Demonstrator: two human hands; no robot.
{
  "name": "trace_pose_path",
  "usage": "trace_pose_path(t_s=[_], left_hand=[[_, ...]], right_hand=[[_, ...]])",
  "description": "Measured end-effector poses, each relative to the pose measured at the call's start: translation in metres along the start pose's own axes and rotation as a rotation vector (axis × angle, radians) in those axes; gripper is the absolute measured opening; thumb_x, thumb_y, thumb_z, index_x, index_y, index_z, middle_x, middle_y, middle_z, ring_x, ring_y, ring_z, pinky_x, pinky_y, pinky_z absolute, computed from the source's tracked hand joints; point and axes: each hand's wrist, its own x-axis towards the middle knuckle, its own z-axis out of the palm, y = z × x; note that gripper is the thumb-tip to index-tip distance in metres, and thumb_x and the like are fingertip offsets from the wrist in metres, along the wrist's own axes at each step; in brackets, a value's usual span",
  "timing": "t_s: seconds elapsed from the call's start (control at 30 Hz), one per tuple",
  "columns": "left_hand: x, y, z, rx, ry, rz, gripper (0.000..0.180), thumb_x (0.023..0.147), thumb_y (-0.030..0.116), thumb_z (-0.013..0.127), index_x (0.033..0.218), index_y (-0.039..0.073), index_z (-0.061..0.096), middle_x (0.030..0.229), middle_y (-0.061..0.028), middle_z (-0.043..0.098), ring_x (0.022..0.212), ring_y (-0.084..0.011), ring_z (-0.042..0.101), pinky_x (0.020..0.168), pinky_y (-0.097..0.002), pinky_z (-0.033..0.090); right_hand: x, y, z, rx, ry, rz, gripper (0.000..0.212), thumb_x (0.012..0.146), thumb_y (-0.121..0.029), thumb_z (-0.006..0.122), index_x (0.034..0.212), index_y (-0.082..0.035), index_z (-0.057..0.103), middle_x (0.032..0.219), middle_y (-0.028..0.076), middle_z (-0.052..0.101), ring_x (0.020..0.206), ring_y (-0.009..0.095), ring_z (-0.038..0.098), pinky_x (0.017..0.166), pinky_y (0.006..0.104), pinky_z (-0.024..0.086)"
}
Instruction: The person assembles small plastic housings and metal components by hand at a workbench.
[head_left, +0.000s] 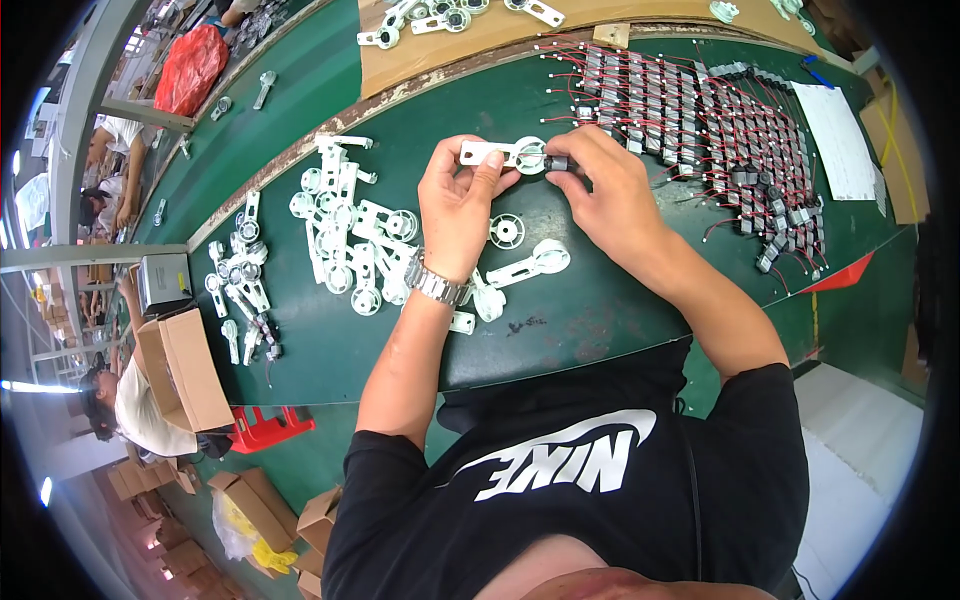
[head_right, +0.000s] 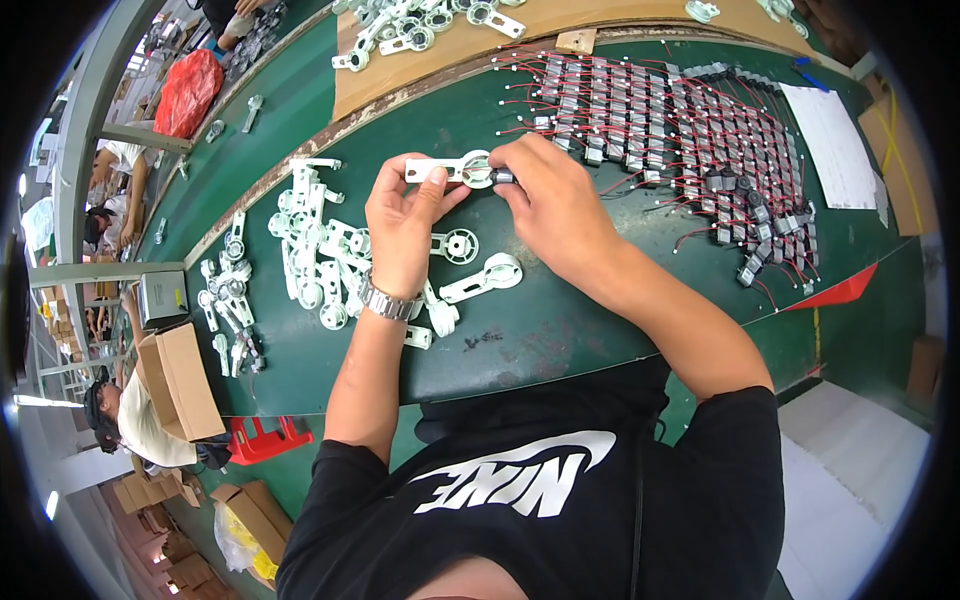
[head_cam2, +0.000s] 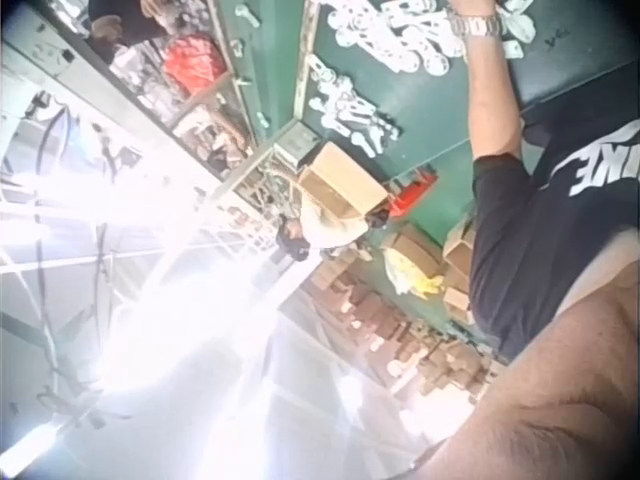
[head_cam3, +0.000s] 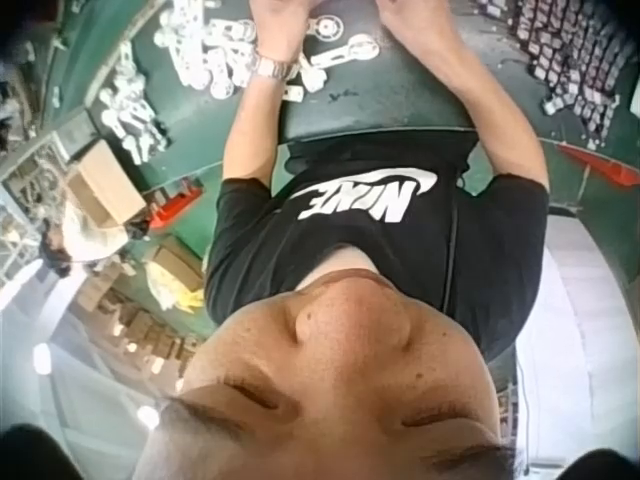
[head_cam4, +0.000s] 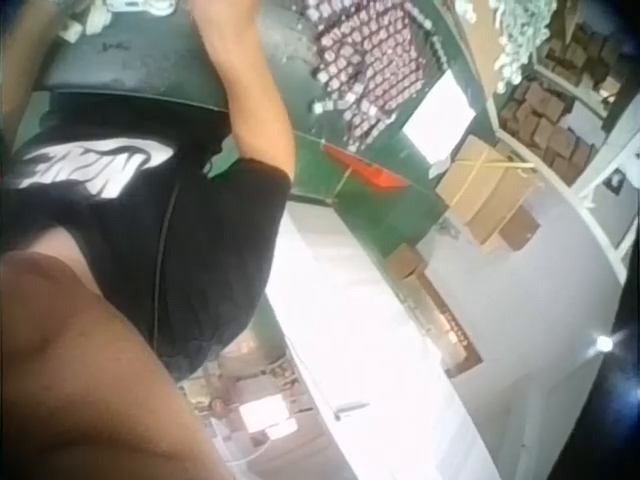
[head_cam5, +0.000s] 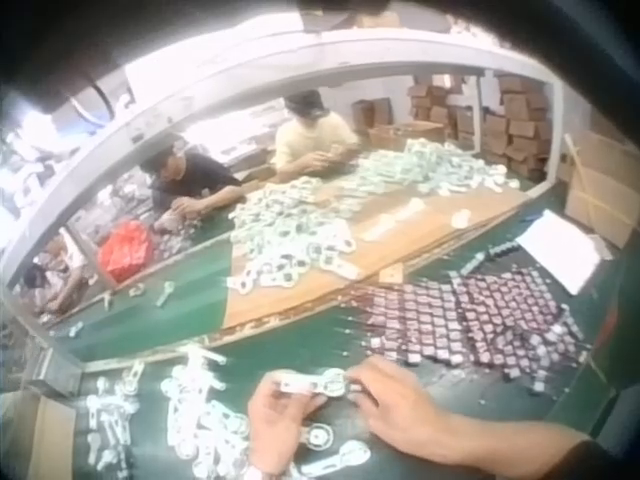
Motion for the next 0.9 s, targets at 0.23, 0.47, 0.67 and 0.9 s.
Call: trace_pose_path(t_s=[0.23,0.47,0.67,0.9], left_hand=[[0.001,-0.008,0.002,0.033,-0.020,-0.022,0.013,0.102,0.001,0.064,0.111,-0.001,0.056,0.106,-0.0103,0.067,0.092,-0.0160,0.072,0.082,-0.0300,0.066],[0.003,-0.001,0.002,0.002,-0.019,-0.037,0.014,0.103,0.002,0.064,0.111,0.000,0.053,0.102,-0.0086,0.070,0.087,-0.0134,0.071,0.077,-0.0276,0.062],[-0.003,-0.017,0.001,0.082,-0.041,-0.038,0.015,0.103,0.005,0.064,0.112,-0.001,0.053,0.106,-0.0096,0.070,0.096,-0.0144,0.070,0.083,-0.0295,0.064],[-0.009,-0.014,0.000,0.075,-0.010,-0.014,0.018,0.102,0.009,0.065,0.109,-0.003,0.053,0.099,-0.0080,0.068,0.085,-0.0117,0.070,0.075,-0.0285,0.063]], right_hand=[[0.008,0.000,-0.002,-0.137,0.089,-0.289,0.026,0.082,0.001,0.076,0.107,-0.003,0.070,0.099,0.011,0.060,0.100,0.032,0.059,0.083,0.0417,0.050],[0.013,-0.005,-0.006,-0.319,-0.059,-0.298,0.033,0.078,-0.009,0.081,0.105,-0.003,0.064,0.099,0.011,0.059,0.095,0.033,0.056,0.084,0.0429,0.050],[0.004,-0.001,-0.007,-0.210,-0.056,-0.157,0.031,0.077,-0.008,0.083,0.103,-0.003,0.065,0.089,0.010,0.063,0.085,0.032,0.060,0.075,0.0429,0.050],[0.000,-0.008,0.000,-0.022,0.013,-0.115,0.026,0.080,-0.004,0.082,0.101,-0.002,0.068,0.081,0.011,0.061,0.075,0.029,0.060,0.067,0.0406,0.049]])
